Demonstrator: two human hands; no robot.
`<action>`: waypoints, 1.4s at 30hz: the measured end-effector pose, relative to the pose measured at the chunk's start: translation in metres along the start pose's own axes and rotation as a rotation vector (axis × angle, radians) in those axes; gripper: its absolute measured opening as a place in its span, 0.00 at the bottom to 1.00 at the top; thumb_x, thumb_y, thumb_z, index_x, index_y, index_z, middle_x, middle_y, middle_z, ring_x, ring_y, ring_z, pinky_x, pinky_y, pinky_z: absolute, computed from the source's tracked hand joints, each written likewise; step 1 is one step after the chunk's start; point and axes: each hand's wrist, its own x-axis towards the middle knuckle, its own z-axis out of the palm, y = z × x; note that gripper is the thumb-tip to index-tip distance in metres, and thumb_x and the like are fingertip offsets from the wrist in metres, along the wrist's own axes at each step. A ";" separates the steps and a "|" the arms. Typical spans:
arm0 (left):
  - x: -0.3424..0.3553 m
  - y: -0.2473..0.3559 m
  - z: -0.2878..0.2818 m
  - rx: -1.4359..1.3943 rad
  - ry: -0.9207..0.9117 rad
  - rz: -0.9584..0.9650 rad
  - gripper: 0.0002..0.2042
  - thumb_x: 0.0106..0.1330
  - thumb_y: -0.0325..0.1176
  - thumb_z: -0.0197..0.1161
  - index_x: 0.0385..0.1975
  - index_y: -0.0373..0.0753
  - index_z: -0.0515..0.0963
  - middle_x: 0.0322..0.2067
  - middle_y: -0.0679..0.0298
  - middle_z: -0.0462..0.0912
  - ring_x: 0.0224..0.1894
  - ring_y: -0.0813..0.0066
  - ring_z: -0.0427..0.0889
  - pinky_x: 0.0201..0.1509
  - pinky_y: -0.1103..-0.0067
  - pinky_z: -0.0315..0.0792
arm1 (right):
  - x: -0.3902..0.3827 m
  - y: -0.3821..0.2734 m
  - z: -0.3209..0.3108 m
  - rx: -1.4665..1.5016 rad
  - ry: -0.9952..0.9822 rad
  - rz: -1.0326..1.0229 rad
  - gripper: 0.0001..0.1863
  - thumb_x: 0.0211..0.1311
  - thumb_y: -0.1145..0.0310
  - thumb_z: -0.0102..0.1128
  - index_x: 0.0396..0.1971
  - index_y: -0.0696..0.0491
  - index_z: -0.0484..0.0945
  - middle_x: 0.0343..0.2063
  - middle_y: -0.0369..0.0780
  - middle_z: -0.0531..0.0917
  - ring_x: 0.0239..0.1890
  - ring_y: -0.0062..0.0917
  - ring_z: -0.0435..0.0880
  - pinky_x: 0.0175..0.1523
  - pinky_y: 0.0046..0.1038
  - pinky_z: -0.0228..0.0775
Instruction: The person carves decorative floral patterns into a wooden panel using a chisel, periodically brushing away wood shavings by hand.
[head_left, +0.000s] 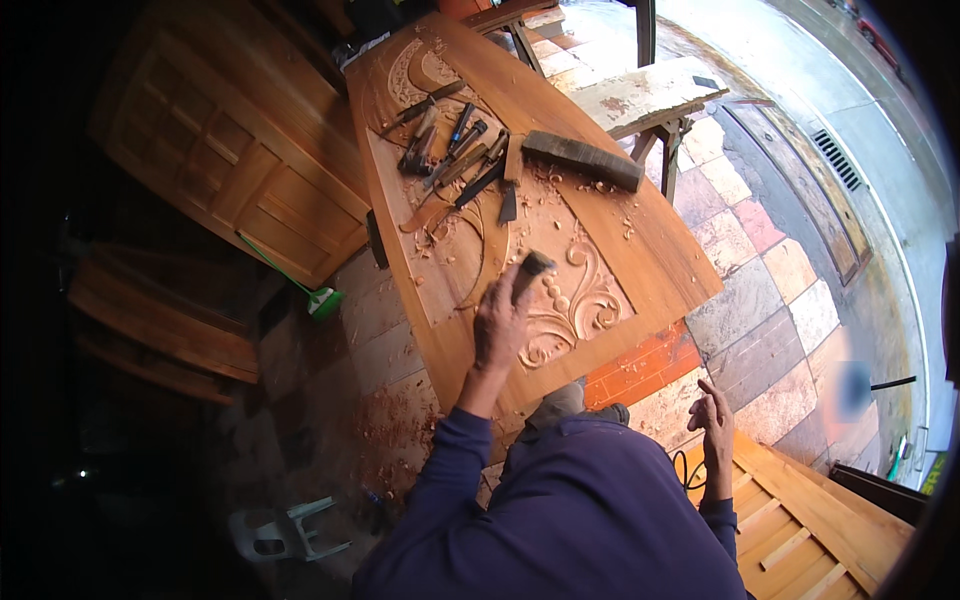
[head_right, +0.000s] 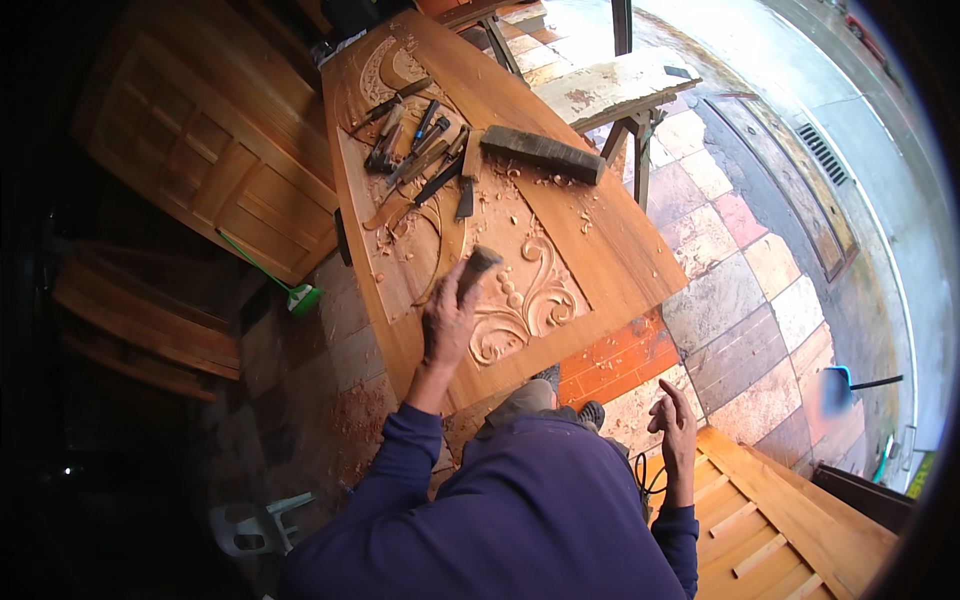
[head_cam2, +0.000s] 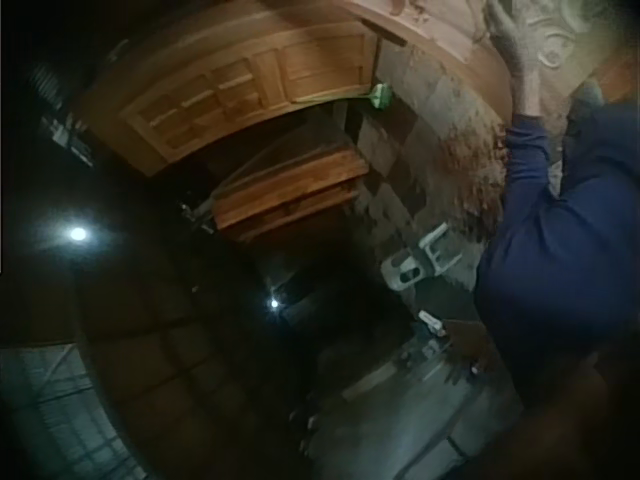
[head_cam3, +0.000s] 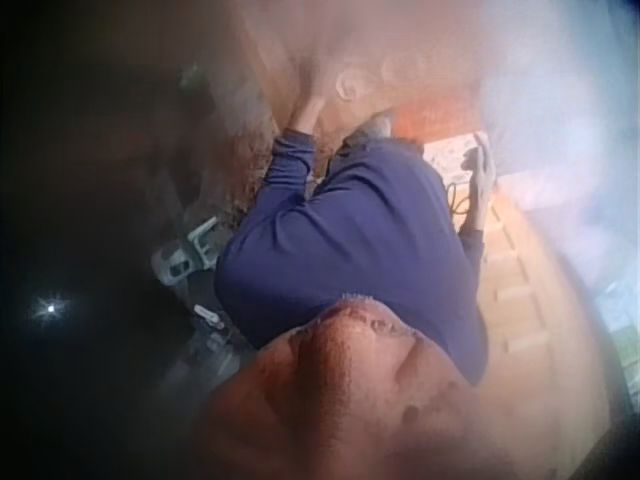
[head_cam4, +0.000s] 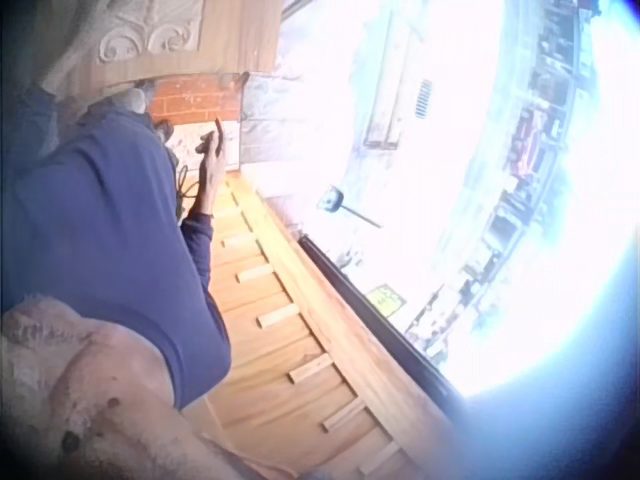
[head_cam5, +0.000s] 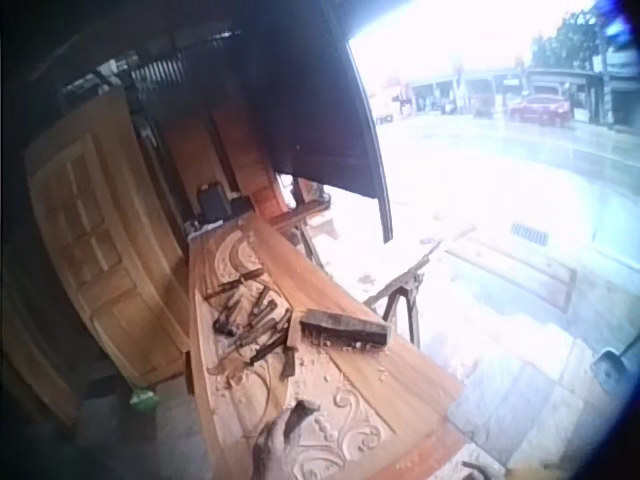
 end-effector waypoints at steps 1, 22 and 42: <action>0.024 -0.025 0.000 0.057 0.054 0.009 0.23 0.77 0.39 0.64 0.68 0.37 0.74 0.56 0.44 0.84 0.57 0.43 0.84 0.59 0.59 0.79 | 0.003 -0.001 0.002 -0.005 0.022 0.006 0.24 0.83 0.57 0.55 0.68 0.57 0.75 0.31 0.35 0.80 0.26 0.15 0.78 0.32 0.19 0.71; 0.307 -0.251 0.039 0.210 0.053 -0.049 0.22 0.73 0.34 0.67 0.64 0.35 0.78 0.54 0.43 0.79 0.58 0.41 0.78 0.63 0.59 0.73 | -0.023 0.000 0.082 -0.391 0.298 0.184 0.24 0.72 0.62 0.72 0.62 0.55 0.81 0.28 0.34 0.80 0.25 0.16 0.78 0.31 0.23 0.72; 0.237 -0.135 0.077 -0.059 -0.076 -0.040 0.43 0.71 0.29 0.66 0.84 0.51 0.50 0.56 0.39 0.83 0.52 0.40 0.87 0.54 0.55 0.81 | -0.039 -0.041 0.121 -0.617 0.224 0.057 0.27 0.73 0.50 0.69 0.64 0.49 0.82 0.35 0.42 0.86 0.35 0.29 0.86 0.42 0.31 0.78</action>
